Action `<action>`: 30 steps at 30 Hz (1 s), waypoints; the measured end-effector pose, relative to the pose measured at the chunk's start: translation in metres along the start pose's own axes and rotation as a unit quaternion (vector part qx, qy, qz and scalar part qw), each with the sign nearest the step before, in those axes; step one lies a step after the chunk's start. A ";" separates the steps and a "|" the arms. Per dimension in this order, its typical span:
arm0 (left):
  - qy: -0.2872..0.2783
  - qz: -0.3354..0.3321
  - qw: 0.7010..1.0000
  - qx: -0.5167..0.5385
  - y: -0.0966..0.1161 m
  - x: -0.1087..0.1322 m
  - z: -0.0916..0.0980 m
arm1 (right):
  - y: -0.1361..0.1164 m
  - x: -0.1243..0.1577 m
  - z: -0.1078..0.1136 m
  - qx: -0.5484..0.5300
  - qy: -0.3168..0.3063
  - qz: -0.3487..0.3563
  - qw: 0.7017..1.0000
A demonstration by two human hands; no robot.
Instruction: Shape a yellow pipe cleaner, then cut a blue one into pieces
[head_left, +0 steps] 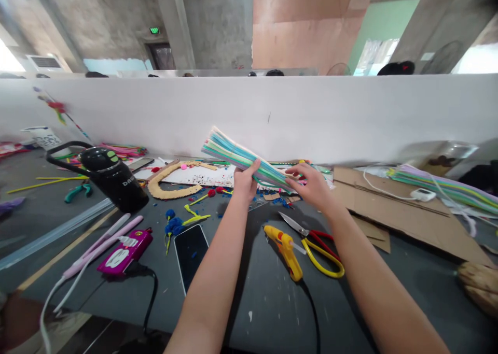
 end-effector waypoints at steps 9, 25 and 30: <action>-0.009 0.034 0.996 0.085 0.015 -0.007 0.020 | 0.021 0.009 0.015 -0.102 0.031 -0.089 0.990; 0.040 0.011 0.993 0.109 0.012 -0.009 0.033 | 0.015 0.008 -0.004 -0.199 0.042 -0.122 0.971; 0.054 0.007 0.995 0.082 0.014 -0.006 0.032 | 0.007 0.006 -0.004 -0.202 0.048 -0.133 0.969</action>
Point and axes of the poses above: each hand's wrist, its own x-axis away from the middle knuckle, its own z-axis out of the back of the hand, y = z × x, the point moved 4 cm from there along -x, towards the middle knuckle, and after that the axes turned 14 degrees about z, right-handed, at the moved point
